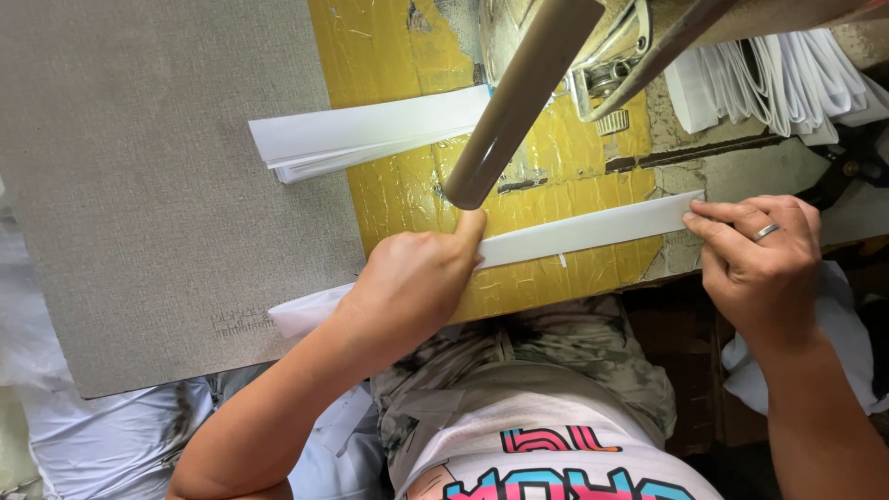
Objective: The person cuts long white fabric strips into smaller pieces using scissors. They repeatedly pick up a strip, cut it, and place the resulting pieces onto a pile on the table.
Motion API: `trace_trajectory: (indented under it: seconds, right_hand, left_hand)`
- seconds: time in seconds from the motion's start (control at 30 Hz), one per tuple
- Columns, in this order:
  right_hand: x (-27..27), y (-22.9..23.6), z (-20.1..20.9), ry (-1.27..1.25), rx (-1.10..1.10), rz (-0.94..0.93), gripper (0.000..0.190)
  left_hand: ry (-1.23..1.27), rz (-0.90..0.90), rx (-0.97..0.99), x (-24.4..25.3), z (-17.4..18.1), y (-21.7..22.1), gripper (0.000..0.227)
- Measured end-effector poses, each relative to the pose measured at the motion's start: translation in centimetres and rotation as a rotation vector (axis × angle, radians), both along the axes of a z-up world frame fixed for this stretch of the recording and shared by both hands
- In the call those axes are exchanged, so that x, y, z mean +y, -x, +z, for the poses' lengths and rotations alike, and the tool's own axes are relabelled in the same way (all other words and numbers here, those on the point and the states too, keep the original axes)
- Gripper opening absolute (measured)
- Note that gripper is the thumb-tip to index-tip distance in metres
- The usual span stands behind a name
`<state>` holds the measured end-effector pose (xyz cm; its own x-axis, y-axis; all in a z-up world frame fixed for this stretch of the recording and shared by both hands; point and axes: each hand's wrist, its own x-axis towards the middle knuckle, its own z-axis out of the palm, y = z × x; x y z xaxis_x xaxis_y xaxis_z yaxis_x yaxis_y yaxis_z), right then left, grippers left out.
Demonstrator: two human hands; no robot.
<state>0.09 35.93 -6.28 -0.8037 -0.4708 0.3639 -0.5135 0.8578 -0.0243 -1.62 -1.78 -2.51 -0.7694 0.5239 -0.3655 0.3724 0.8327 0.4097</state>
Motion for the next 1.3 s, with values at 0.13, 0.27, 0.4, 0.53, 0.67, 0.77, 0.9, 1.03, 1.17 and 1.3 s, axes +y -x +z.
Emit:
trace_trajectory:
  seconds: [0.13, 0.27, 0.4, 0.53, 0.67, 0.77, 0.9, 1.03, 1.17, 1.3]
  right_hand:
    - [0.0, -0.1, 0.1, 0.003, -0.007, 0.002, 0.03]
    - [-0.1, 0.0, 0.1, -0.003, 0.01, 0.008, 0.029]
    - [0.0, -0.1, -0.2, -0.023, 0.031, 0.001, 0.031]
    - [-0.1, -0.5, -0.4, 0.005, 0.019, -0.028, 0.034]
    - [0.3, -1.1, 1.1, 0.119, -0.072, -0.095, 0.037]
    - [3.3, -2.0, -0.3, -0.064, 0.116, -0.275, 0.036]
    - [3.5, -3.5, -0.7, 0.005, 0.003, -0.39, 0.046]
    - [4.7, -5.8, -1.0, 0.161, -0.199, -0.608, 0.055]
    - [9.8, -9.0, -6.9, 1.026, -0.419, -0.693, 0.047]
    - [4.9, -15.0, -2.2, 1.844, -1.118, -0.637, 0.043]
  left_hand:
    - [-0.022, 0.071, -0.109, 0.0, -0.3, 0.2, 0.03]
    - [-0.032, 0.092, -0.089, -0.1, -0.2, -0.3, 0.022]
    - [-0.022, 0.092, 0.019, 0.0, -1.5, -0.5, 0.025]
    - [0.017, 0.088, 0.013, 0.1, -1.3, -0.2, 0.028]
    - [0.026, 0.066, 0.082, 0.1, -2.0, -0.1, 0.03]
    - [-0.016, 0.086, 0.118, -0.1, -2.6, -0.2, 0.029]
    - [-0.004, 0.1, 0.054, 0.0, -1.7, -0.2, 0.035]
    - [-0.101, 0.147, 0.132, -0.1, -1.9, -0.6, 0.018]
    - [-0.128, 0.164, 0.173, -0.3, -2.4, -0.8, 0.028]
    - [-0.149, 0.179, 0.14, -0.5, -2.0, -0.9, 0.022]
